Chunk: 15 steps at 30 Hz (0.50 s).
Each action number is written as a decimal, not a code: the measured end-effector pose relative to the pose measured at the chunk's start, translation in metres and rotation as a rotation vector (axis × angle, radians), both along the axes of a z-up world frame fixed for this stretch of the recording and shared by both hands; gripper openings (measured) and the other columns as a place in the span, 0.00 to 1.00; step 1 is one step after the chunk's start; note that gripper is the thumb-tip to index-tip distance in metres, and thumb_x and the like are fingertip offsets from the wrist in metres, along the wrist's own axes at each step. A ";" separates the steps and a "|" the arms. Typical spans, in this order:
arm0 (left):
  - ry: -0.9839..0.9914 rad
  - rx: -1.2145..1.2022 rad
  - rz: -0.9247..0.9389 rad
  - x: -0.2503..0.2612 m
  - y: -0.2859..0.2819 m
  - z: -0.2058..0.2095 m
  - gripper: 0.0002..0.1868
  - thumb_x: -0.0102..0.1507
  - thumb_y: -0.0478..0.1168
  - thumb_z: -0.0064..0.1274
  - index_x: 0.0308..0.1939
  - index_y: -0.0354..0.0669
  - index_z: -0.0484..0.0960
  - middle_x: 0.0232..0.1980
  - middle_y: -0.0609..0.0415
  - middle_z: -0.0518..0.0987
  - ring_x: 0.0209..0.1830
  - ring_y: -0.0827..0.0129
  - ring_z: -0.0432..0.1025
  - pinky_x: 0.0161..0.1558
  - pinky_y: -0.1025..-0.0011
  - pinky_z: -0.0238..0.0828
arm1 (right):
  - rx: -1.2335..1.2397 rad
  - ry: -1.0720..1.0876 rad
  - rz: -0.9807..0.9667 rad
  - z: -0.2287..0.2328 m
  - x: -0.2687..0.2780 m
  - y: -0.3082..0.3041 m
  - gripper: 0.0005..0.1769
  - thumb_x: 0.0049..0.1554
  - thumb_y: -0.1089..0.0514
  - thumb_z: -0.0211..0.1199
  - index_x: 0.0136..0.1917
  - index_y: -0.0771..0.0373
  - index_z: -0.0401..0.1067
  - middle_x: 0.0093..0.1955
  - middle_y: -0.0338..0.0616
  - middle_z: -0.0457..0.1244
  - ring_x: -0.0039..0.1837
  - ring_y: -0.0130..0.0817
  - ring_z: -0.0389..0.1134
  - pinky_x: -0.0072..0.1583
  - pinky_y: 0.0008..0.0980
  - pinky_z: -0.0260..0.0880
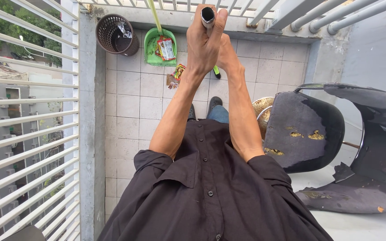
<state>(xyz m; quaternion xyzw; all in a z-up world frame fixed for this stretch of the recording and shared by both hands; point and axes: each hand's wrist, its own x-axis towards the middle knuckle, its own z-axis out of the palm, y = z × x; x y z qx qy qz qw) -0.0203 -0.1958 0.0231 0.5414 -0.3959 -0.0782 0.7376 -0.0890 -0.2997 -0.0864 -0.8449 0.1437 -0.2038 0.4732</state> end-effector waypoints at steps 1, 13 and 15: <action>0.003 0.002 0.000 0.000 0.000 0.000 0.14 0.75 0.44 0.49 0.38 0.42 0.68 0.31 0.62 0.63 0.31 0.78 0.57 0.36 0.74 0.60 | 0.002 0.003 0.000 0.000 0.000 -0.001 0.10 0.63 0.63 0.61 0.54 0.72 0.66 0.46 0.50 0.67 0.51 0.38 0.69 0.51 0.39 0.71; 0.071 0.069 0.011 -0.013 -0.035 -0.013 0.14 0.74 0.44 0.50 0.39 0.41 0.68 0.29 0.63 0.60 0.29 0.79 0.54 0.31 0.75 0.55 | -0.005 -0.025 -0.037 -0.008 -0.009 -0.036 0.10 0.63 0.60 0.59 0.55 0.69 0.66 0.47 0.47 0.66 0.51 0.37 0.66 0.51 0.40 0.69; 0.071 0.047 0.007 -0.016 -0.038 -0.014 0.15 0.75 0.45 0.50 0.39 0.41 0.67 0.30 0.63 0.61 0.30 0.79 0.55 0.32 0.75 0.57 | 0.115 0.066 -0.065 -0.027 -0.012 -0.044 0.10 0.66 0.58 0.59 0.52 0.67 0.65 0.46 0.46 0.66 0.51 0.36 0.65 0.53 0.39 0.69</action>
